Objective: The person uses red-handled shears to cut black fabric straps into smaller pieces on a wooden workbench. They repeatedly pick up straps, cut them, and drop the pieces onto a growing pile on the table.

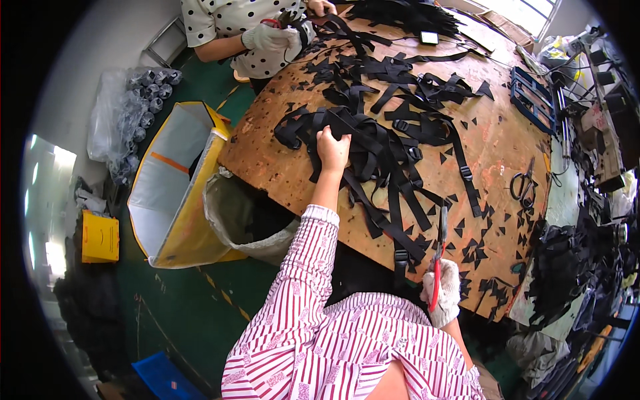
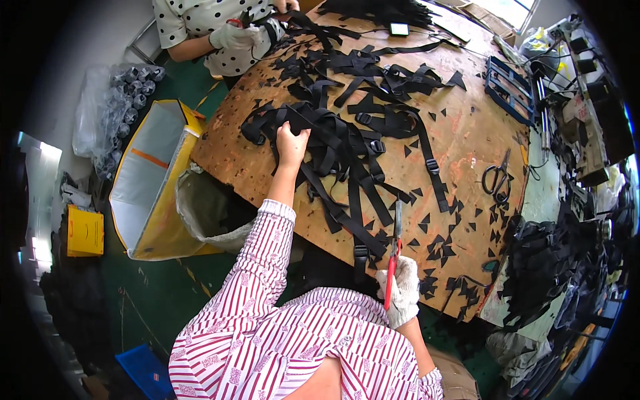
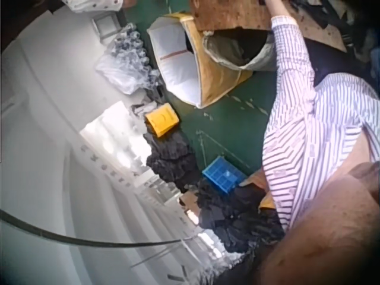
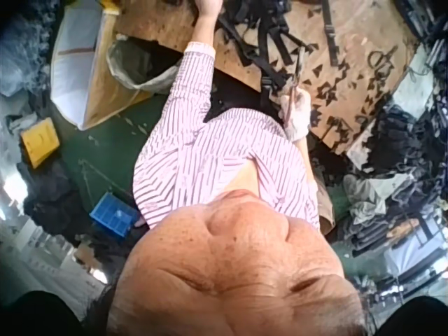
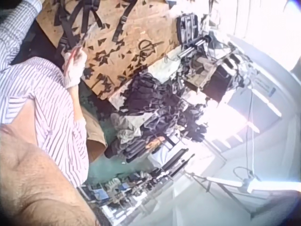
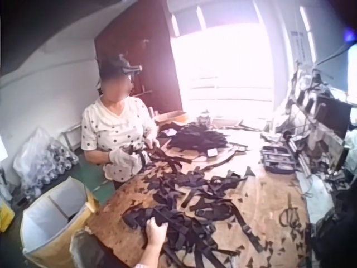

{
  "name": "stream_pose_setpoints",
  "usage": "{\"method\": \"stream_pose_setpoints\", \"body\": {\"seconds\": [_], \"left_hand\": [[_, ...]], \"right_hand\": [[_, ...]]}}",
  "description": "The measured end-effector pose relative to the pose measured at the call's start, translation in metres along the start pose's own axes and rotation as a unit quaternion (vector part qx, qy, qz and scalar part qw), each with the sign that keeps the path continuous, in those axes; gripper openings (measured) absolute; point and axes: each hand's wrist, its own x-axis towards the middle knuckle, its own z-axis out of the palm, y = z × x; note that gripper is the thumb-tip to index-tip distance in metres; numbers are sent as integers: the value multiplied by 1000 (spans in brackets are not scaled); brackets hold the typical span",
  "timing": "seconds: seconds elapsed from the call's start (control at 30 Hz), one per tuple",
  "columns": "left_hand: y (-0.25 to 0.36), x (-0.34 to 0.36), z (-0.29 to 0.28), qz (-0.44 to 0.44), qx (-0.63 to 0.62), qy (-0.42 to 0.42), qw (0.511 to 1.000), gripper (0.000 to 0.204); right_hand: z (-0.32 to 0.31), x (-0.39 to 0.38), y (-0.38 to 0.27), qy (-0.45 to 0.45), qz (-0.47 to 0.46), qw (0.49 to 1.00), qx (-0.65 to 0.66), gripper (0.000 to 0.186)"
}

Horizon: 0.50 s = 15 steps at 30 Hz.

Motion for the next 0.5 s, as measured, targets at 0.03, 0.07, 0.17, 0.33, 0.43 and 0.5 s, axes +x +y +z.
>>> {"method": "stream_pose_setpoints", "body": {"seconds": [0.03,0.07,0.17,0.33,0.43,0.5], "left_hand": [[0,0,2,6,16,14,1000,56],[0,1,3,1,22,10,1000,58],[-9,9,6,-4,30,11,999,58],[-16,12,1,-8,-113,-47,992,44],[-22,17,11,-35,-156,-25,987,38],[-15,11,14,6,-96,4,995,42]], "right_hand": [[0,-1,-2,-6,-2,1000,5,23],[-1,-2,-1,-5,-3,1000,1,23],[-2,-4,1,-9,-5,1000,-6,24],[1,-8,-3,-19,-10,1000,-8,26],[1,-10,-1,-27,-6,1000,-8,26],[2,-11,-3,-31,0,1000,-4,26]]}}
